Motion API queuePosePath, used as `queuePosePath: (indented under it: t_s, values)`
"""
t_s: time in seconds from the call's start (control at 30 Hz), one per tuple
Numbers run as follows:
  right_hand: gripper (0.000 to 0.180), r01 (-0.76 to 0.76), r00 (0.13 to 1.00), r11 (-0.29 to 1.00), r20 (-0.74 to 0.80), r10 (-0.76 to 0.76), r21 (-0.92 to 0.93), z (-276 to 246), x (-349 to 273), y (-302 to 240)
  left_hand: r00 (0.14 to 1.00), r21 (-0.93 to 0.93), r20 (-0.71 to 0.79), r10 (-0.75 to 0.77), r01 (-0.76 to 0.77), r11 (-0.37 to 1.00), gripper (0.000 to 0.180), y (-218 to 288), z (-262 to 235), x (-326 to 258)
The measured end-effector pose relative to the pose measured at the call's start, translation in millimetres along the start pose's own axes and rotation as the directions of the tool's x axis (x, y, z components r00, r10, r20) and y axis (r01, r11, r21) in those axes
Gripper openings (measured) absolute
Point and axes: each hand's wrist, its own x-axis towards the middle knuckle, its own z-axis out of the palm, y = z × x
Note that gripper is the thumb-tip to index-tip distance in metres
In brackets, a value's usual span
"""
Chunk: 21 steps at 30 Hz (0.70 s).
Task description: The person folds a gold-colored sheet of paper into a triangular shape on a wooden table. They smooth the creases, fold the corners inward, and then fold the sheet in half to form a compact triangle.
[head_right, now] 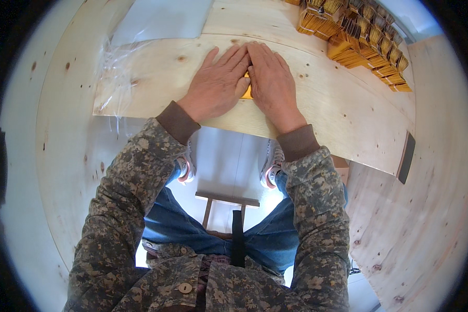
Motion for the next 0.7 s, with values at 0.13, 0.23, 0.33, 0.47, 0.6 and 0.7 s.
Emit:
queuePosePath:
  t_s: [0.13,0.23,0.33,0.47,0.6,0.7]
  values:
    - [0.041,0.002,1.0,0.997,0.005,-0.002,-0.078,3.5,-2.1,-2.5,0.999,-0.001,-0.048,-0.005,0.005,1.0,0.056,1.8,0.9,-1.5]
    - [0.041,0.017,1.0,0.993,0.015,-0.016,-0.117,4.1,-2.2,-1.6,0.998,0.01,-0.062,-0.026,0.026,1.0,0.057,3.4,1.7,-2.5]
    - [0.041,0.031,0.999,0.99,0.017,-0.029,-0.139,3.8,-4.2,-0.8,0.997,0.018,-0.061,-0.047,0.048,0.999,0.059,4.6,2.7,-2.6]
    - [0.04,0.033,0.999,0.988,0.016,-0.031,-0.153,5.2,-4.7,0.1,0.992,0.029,-0.085,-0.089,0.091,0.995,0.063,5.5,2.7,-6.4]
    - [0.038,0.059,0.998,0.981,0.015,-0.057,-0.184,5.5,-4.1,0.8,0.987,0.076,-0.066,-0.146,0.151,0.986,0.066,7.9,3.0,-7.3]
    - [0.038,0.073,0.997,0.976,0.013,-0.072,-0.204,5.1,-4.0,0.6,0.98,0.065,-0.071,-0.187,0.191,0.979,0.069,7.7,-1.8,-8.0]
